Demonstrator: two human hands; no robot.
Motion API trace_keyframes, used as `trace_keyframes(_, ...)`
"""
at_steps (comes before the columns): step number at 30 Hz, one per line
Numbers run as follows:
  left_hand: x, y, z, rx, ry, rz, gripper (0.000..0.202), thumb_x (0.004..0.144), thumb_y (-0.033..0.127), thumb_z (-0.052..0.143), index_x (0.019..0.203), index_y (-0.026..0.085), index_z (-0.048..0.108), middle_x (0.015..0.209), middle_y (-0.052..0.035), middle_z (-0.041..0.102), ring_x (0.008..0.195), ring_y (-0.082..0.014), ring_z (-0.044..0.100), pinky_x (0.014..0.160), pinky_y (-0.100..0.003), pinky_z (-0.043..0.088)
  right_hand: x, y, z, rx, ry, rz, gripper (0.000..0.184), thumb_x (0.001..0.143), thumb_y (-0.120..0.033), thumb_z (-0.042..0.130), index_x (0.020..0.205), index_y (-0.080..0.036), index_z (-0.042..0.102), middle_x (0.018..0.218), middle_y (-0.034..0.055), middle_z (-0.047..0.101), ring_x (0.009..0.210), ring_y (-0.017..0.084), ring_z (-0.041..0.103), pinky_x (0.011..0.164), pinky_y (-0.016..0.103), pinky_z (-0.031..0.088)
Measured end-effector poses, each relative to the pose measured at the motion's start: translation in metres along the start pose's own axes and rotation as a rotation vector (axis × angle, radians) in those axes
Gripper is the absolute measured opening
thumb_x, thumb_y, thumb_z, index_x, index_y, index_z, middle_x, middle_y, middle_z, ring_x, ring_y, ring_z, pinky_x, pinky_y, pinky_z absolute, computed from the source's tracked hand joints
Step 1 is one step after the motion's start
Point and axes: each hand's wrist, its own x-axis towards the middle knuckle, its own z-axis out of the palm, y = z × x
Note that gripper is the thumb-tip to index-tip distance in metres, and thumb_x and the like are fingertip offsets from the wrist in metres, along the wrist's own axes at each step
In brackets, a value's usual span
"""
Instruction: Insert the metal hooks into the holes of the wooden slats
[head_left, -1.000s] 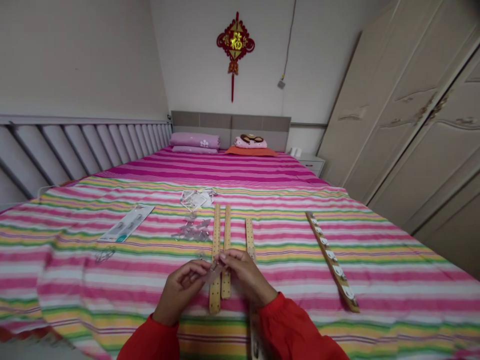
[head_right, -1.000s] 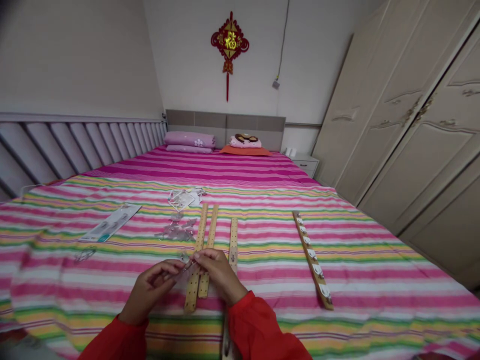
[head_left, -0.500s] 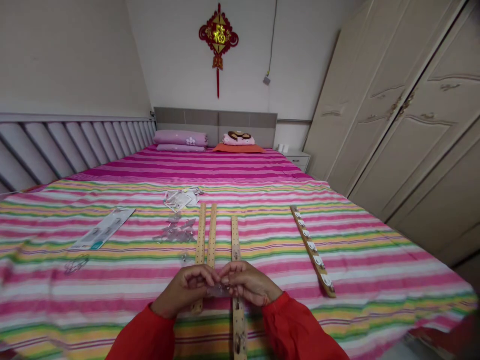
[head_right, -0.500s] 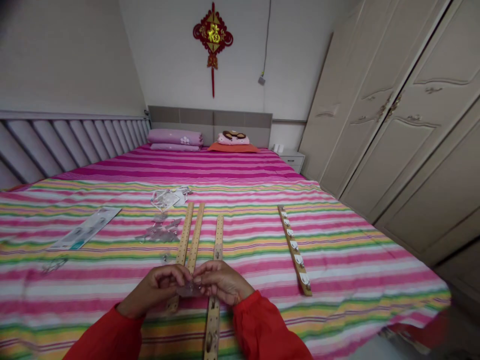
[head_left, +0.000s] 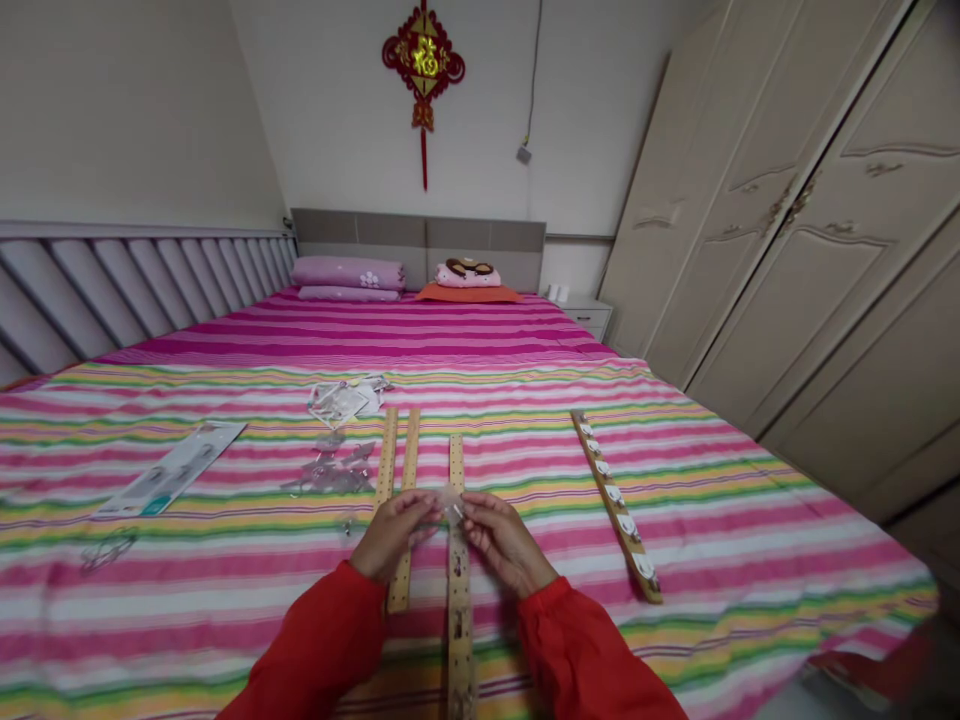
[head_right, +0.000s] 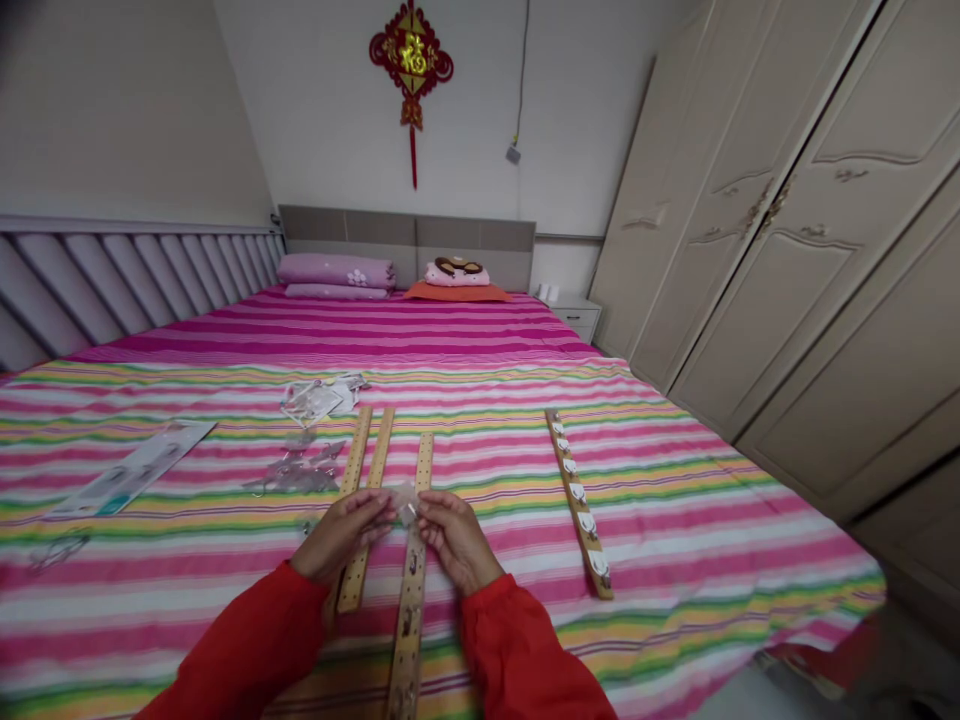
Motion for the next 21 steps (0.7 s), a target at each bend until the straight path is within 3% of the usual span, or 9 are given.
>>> trace_keyframes(9,0.05,-0.003,0.021,0.074,0.094,0.033,0.028,0.046,0.027,0.08,0.063,0.013,0.062,0.054,0.0003,0.063,0.052,-0.0099,0.059,0.054,-0.021,0.048,0.04,0.002,-0.005,-0.155,0.142,-0.183,0.018,0.051,-0.019,0.073,0.066,-0.014,0.064,0.044,-0.0032,0.058,0.04,0.007,0.048,0.042,0.018,0.037)
trace_keyframes(15,0.078,-0.011,0.025,0.227,0.16,0.008,0.018,0.051,0.019,0.073,0.058,0.013,0.057,0.047,0.0042,0.057,0.043,-0.0074,0.052,0.048,-0.019,0.044,0.058,0.005,-0.013,-0.286,0.216,-0.231,0.017,0.052,-0.025,0.071,0.059,-0.014,0.06,0.04,-0.0039,0.056,0.037,0.007,0.045,0.037,0.018,0.029)
trace_keyframes(21,0.091,-0.022,0.023,0.274,0.171,0.019,0.014,0.054,0.016,0.069,0.057,0.014,0.056,0.043,0.0052,0.053,0.043,-0.0074,0.05,0.045,-0.018,0.04,0.066,0.011,-0.016,-0.305,0.258,-0.245,0.017,0.051,-0.027,0.07,0.056,-0.016,0.058,0.04,-0.0046,0.054,0.037,0.007,0.043,0.036,0.018,0.026)
